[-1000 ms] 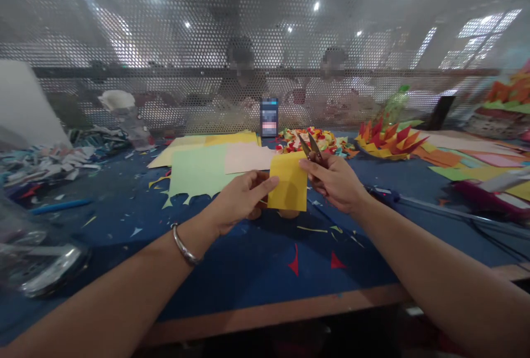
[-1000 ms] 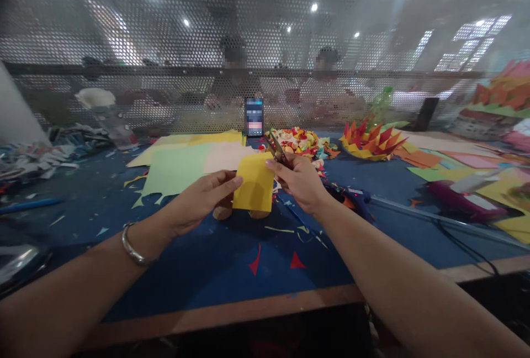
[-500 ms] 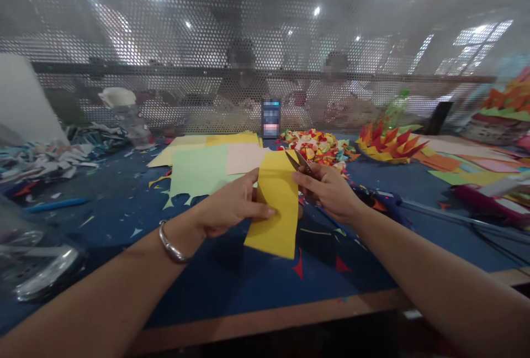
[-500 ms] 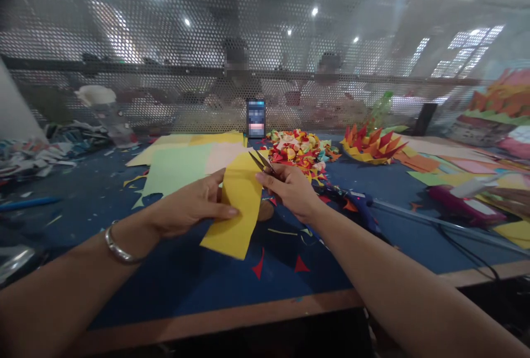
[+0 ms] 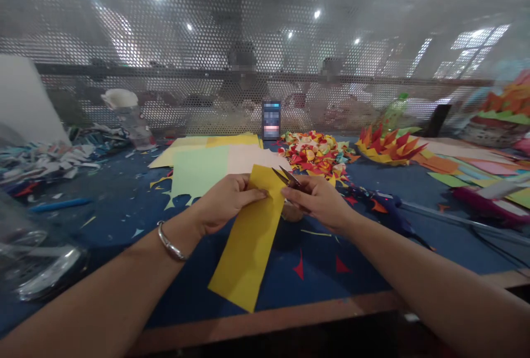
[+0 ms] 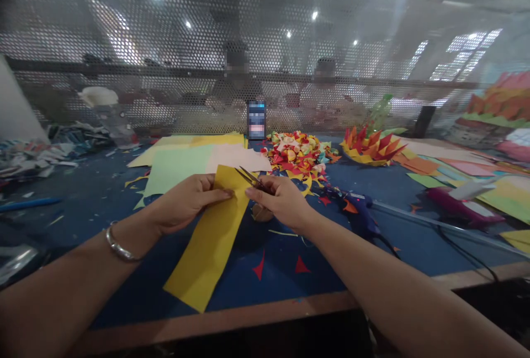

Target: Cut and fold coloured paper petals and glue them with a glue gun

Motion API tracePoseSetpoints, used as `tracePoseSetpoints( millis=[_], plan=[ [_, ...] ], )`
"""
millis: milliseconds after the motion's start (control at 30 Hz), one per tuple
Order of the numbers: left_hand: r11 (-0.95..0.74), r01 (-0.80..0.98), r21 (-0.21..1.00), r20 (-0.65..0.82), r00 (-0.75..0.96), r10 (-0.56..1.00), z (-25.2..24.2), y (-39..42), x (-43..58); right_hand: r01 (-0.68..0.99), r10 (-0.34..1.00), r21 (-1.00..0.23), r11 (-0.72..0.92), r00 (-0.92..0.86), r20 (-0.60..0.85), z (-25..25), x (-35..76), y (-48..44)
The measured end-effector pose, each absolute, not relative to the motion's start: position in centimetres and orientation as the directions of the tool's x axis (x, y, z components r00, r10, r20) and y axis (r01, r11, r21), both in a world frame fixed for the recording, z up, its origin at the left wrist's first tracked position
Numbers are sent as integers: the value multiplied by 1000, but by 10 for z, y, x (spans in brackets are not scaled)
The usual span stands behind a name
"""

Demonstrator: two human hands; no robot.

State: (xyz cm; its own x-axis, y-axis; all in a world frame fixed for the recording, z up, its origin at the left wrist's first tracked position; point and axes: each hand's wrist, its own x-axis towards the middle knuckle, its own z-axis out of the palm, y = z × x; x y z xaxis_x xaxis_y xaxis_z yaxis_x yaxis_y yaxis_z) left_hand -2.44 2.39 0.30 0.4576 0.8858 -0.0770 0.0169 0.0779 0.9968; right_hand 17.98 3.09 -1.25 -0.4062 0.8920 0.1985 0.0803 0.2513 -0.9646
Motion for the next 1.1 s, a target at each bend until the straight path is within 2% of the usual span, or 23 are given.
tracePoseSetpoints(
  millis=[167, 267, 367, 533, 667, 900, 1100],
  plan=[
    [109, 70, 992, -129, 477, 869, 7, 22, -33, 57, 892, -971, 232, -410, 189, -13, 181, 29],
    [81, 68, 994, -104, 492, 864, 6, 22, -33, 26, 902, -982, 185, -402, 160, -12, 182, 28],
    [44, 92, 995, -84, 496, 864, 4, 23, -32, 31, 909, -978, 208, -376, 182, -11, 185, 28],
    [50, 130, 990, -107, 486, 867, 7, 22, -36, 207, 921, -929, 308, -309, 237, -10, 191, 32],
    [66, 159, 985, -135, 470, 872, 9, 23, -40, 330, 896, -856, 399, -339, 287, -7, 194, 30],
    [49, 194, 980, -141, 495, 857, 9, 26, -46, 396, 853, -778, 489, -403, 331, -3, 196, 26],
    [20, 245, 969, -145, 508, 849, 11, 26, -48, 395, 848, -779, 486, -430, 311, -3, 197, 25]
  ],
)
